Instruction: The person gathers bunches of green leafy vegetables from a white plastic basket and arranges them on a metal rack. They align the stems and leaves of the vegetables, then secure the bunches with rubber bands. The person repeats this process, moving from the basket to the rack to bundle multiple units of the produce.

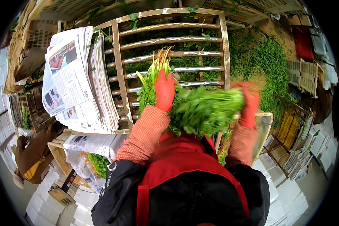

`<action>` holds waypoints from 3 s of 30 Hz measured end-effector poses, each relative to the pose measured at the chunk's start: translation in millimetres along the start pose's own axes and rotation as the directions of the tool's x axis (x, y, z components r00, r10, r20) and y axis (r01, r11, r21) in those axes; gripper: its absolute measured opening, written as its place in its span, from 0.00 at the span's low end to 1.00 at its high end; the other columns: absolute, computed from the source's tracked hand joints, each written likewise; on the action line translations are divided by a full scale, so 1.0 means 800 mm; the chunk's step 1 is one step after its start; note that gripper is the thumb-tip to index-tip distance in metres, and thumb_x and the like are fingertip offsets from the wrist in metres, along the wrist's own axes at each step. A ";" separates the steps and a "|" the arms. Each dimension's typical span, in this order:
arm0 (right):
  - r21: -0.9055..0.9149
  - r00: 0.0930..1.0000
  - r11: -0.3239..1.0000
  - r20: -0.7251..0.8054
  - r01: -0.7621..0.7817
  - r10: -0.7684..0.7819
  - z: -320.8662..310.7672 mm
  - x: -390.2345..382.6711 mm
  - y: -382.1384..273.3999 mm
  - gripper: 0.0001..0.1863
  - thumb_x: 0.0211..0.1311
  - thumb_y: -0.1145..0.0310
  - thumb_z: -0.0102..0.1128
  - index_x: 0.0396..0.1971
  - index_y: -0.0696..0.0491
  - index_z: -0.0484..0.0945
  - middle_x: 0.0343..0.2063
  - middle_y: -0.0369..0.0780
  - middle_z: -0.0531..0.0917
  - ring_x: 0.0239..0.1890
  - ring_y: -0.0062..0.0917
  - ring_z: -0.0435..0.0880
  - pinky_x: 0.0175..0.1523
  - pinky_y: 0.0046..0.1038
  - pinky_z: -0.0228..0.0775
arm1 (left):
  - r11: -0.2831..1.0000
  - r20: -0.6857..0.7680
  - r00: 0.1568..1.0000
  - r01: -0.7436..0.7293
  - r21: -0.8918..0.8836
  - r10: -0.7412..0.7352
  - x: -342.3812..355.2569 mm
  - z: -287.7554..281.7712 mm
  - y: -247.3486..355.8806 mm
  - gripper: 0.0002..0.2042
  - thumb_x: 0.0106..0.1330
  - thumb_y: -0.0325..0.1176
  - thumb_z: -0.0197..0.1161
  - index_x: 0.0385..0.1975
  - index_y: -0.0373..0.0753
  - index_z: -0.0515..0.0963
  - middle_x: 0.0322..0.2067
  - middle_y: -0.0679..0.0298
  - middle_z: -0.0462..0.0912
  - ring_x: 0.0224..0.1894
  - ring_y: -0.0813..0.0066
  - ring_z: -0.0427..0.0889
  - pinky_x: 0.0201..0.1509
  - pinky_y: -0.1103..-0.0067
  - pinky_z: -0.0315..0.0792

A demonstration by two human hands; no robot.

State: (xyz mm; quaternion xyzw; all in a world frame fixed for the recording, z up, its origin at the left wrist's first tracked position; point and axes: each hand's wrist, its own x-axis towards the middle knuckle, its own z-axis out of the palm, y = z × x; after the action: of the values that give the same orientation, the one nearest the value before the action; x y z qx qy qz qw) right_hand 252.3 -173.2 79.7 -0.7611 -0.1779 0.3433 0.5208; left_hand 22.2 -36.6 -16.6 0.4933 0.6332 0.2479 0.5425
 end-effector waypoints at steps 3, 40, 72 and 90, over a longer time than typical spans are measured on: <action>-0.092 0.932 0.954 -0.203 0.286 -0.299 -0.108 -0.005 -0.037 0.14 0.62 0.62 0.53 0.34 0.57 0.80 0.29 0.39 0.81 0.31 0.22 0.79 0.41 0.26 0.73 | 0.989 -0.051 0.994 -0.087 0.122 0.094 -0.003 0.001 0.011 0.12 0.66 0.30 0.52 0.44 0.29 0.70 0.17 0.53 0.77 0.21 0.61 0.76 0.26 0.69 0.68; -0.307 0.807 0.944 0.584 0.123 0.085 0.229 0.132 0.019 0.22 0.50 0.64 0.66 0.45 0.58 0.78 0.32 0.40 0.83 0.33 0.23 0.79 0.42 0.27 0.70 | 0.694 -0.029 0.825 -0.456 0.557 0.564 0.026 -0.064 0.016 0.17 0.55 0.34 0.64 0.44 0.42 0.74 0.31 0.61 0.78 0.30 0.61 0.79 0.31 0.72 0.73; -0.482 0.802 0.860 0.574 0.169 0.164 0.259 0.088 0.019 0.18 0.49 0.64 0.65 0.38 0.58 0.79 0.32 0.41 0.83 0.33 0.27 0.80 0.41 0.27 0.70 | 0.793 -0.055 0.904 -0.342 0.504 0.424 -0.001 -0.067 0.003 0.14 0.55 0.34 0.64 0.42 0.41 0.75 0.36 0.59 0.80 0.32 0.58 0.80 0.35 0.70 0.74; -0.282 0.738 0.953 0.665 0.114 0.109 0.282 0.098 0.028 0.24 0.43 0.53 0.69 0.34 0.58 0.82 0.26 0.42 0.84 0.28 0.28 0.81 0.37 0.29 0.70 | 0.798 -0.131 0.876 -0.348 0.492 0.463 0.030 -0.080 0.001 0.12 0.58 0.34 0.63 0.42 0.41 0.76 0.36 0.59 0.79 0.34 0.59 0.81 0.35 0.70 0.74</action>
State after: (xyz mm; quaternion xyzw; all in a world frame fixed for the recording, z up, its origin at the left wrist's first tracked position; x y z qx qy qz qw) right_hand 145.6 18.1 -17.5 -0.6557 -0.4057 0.5628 0.2979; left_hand -35.0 -0.9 -7.9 0.6963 0.6136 0.2633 0.2632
